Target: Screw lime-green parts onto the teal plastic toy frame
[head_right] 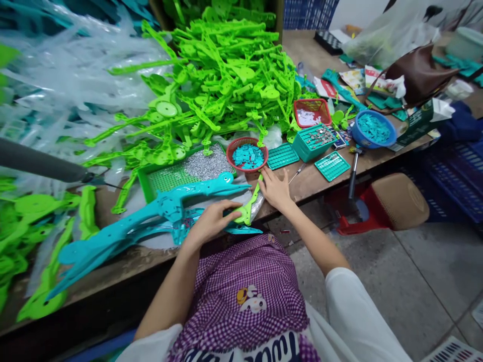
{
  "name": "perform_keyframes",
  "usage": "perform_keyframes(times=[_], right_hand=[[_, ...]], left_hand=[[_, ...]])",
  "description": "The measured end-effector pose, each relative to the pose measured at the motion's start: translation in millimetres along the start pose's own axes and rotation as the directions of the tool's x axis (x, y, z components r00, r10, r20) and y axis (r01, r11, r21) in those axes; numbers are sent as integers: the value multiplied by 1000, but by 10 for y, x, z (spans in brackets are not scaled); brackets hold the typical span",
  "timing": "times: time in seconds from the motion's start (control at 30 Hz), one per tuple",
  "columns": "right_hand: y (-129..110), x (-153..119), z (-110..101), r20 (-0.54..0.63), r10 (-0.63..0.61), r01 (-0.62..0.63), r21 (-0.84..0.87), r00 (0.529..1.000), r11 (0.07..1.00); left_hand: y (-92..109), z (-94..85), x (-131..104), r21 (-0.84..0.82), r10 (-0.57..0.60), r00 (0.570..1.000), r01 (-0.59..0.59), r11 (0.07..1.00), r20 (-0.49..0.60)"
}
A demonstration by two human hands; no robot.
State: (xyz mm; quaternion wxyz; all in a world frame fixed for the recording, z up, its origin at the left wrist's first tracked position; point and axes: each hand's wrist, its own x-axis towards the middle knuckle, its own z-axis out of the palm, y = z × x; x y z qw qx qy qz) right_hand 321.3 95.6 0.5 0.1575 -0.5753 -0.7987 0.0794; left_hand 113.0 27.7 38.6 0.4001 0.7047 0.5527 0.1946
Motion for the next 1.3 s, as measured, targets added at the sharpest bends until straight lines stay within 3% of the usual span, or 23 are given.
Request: perform_keyframes(times=[0.17, 0.43, 0.6, 0.77, 0.97, 1.03, 1.17, 1.3], right_hand=[[-31, 34, 27, -22, 27, -26, 33, 999, 999], [-80, 60, 8, -5, 30, -30, 24, 1000, 999], [-106, 40, 18, 6, 50, -50, -15, 999, 999], [-77, 57, 12, 14, 23, -23, -4, 1000, 1000], [-47, 5, -34, 31, 49, -51, 47, 998, 998], [-70, -63, -100, -17, 71, -68, 107, 997, 992], [-361, -145, -290, -217, 141, -54, 362, 966, 931], [-998, 12, -390, -284, 144, 62, 608, 948, 791]], left_hand=[[-11, -54, -40, 114, 13, 999, -18, 993, 49], [-34, -18, 40, 99, 29, 997, -36, 994, 66], [29, 33, 152, 212, -34, 999, 32, 977, 4], [15, 42, 244, 161, -21, 997, 9, 987, 73], [-3, 64, 208, 209, -51, 998, 41, 977, 45], [-11, 73, 201, 194, -48, 998, 41, 980, 33], [-47, 102, 203, 163, -12, 1000, 9, 987, 14], [-73, 159, 235, 117, -35, 996, 45, 992, -84]])
